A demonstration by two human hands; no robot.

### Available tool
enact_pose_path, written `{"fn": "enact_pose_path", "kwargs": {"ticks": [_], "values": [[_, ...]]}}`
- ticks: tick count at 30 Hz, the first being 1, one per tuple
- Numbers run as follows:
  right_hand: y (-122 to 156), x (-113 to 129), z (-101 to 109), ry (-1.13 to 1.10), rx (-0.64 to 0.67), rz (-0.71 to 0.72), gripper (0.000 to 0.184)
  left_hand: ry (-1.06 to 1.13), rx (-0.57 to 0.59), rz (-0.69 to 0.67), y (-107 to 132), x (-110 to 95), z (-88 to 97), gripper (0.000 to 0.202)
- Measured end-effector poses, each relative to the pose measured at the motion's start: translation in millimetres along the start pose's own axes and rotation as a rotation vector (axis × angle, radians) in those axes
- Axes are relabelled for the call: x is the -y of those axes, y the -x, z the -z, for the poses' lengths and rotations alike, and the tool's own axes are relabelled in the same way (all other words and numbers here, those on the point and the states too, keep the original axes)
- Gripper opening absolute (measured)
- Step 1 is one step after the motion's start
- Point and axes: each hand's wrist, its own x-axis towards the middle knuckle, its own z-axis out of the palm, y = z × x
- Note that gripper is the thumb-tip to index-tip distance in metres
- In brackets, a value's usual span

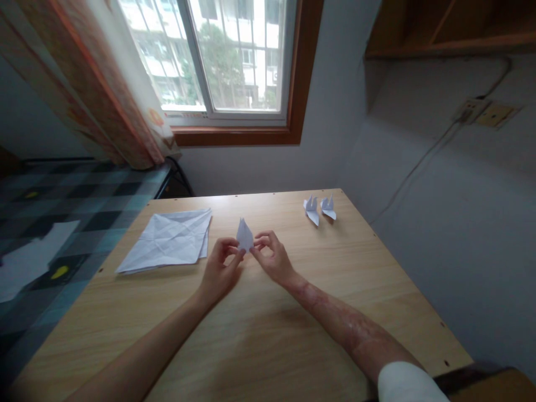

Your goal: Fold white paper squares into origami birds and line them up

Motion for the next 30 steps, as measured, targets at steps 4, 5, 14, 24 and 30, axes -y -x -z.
{"fn": "enact_pose_path", "kwargs": {"ticks": [4,5,14,24,30], "values": [[-0.9,0.2,3.2,0.010,-0.027,-0.004,0.032,0.057,0.055,-0.010,0.5,-0.9,-0.5,0.040],[-1.5,1.6,4.2,0.013,-0.021,0.003,0.028,0.059,0.079,-0.001,0.4,-0.9,0.3,0.039],[-3.5,4.5,4.6,0.066,0.003,0.127,0.017,0.198,0.228,0.084,-7.4,4.5,7.9,0.035],[-5.5,-7.9,6.7,-0.066,-0.095,0.098,0.031,0.296,0.335,0.214,-9.0,10.9,9.8,0.050],[-8.0,-8.8,7.0,-0.061,-0.156,0.116,0.016,0.299,0.331,0.190,-10.4,9.2,11.8,0.048]]}}
